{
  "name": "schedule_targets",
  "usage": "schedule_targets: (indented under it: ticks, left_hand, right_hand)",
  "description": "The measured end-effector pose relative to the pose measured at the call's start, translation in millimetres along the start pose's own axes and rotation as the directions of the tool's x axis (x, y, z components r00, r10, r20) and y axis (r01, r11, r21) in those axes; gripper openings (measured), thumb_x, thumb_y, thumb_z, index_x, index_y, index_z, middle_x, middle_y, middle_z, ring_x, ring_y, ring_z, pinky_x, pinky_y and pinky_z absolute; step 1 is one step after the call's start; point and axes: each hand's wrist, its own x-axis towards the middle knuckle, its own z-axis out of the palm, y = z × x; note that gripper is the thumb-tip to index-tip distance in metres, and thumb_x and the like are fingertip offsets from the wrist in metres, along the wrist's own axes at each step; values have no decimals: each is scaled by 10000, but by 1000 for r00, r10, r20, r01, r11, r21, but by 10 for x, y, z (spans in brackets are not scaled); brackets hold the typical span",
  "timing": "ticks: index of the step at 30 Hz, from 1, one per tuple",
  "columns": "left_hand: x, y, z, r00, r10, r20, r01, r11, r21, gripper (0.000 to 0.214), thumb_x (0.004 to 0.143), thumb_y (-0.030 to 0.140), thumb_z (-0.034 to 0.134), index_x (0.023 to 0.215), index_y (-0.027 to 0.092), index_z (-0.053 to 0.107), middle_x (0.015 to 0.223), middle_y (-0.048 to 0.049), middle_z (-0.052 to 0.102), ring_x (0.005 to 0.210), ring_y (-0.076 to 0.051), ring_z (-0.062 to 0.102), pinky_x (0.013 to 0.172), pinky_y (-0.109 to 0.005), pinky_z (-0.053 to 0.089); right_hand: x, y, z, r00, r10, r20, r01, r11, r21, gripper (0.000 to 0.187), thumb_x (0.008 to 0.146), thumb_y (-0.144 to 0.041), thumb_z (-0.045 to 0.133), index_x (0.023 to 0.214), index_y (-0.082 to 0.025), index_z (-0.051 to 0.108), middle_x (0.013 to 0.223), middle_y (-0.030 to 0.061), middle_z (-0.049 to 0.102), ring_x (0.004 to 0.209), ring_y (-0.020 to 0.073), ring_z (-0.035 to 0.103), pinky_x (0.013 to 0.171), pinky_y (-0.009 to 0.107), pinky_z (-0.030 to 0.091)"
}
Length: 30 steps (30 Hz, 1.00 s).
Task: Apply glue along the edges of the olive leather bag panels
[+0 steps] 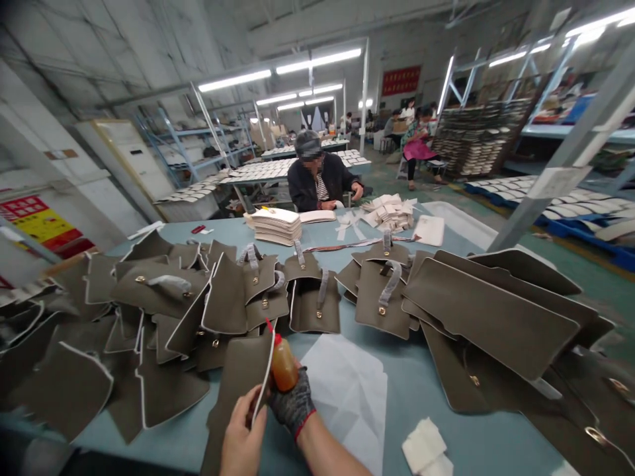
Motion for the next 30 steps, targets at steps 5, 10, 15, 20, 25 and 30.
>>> schedule_targets:
  ticks: [5,10,15,20,25,30]
  left_hand:
    - [29,-469,571,983,-154,101,136,976,169,486,730,130,401,1134,111,672,1024,-118,681,1009,-205,662,947,-297,508]
    - [138,-620,840,983,-137,119,127,988,84,414,724,186,472,1057,86,698,1015,-136,695,994,-215,667,942,-299,507]
    - [348,-486,587,927,-347,139,374,880,-293,493,620,572,691,823,123,694,832,-111,727,847,-261,684,807,-352,537]
    - [313,-276,171,764,-506,401,645,594,-480,430,611,508,773,847,177,633,597,-3,647,500,-163,601,538,-280,484]
    - [110,-160,-50,767,-486,419,639,517,-570,407,608,454,794,870,184,637,626,-7,655,503,-145,594,545,-258,466]
    - [-44,-321,95,870,-388,305,491,749,-446,600,526,674,765,823,163,665,652,-19,644,627,-170,600,624,-272,470]
  right_hand:
    - [-168,-403,-310,994,71,-87,-61,992,108,336,836,-429,540,785,-132,688,666,82,734,617,150,670,602,256,569]
    - [-396,-841,-446,988,-65,-141,68,998,16,336,736,-425,675,797,-95,696,673,111,736,663,199,684,694,348,593]
    - [-477,-891,-417,982,-90,-166,89,996,-15,379,803,-446,606,849,-84,707,738,139,754,738,236,708,764,403,578]
    - [-484,-830,-348,984,-77,-160,79,997,10,370,850,-443,547,869,-108,701,736,113,763,723,230,717,750,397,575]
    - [-280,-500,-190,995,37,-91,-32,998,57,392,764,-448,642,894,-81,691,764,126,760,719,223,712,721,365,576]
    - [16,-109,-24,995,-46,-86,44,999,-27,279,841,-388,493,821,-177,674,702,27,743,678,177,692,677,330,578]
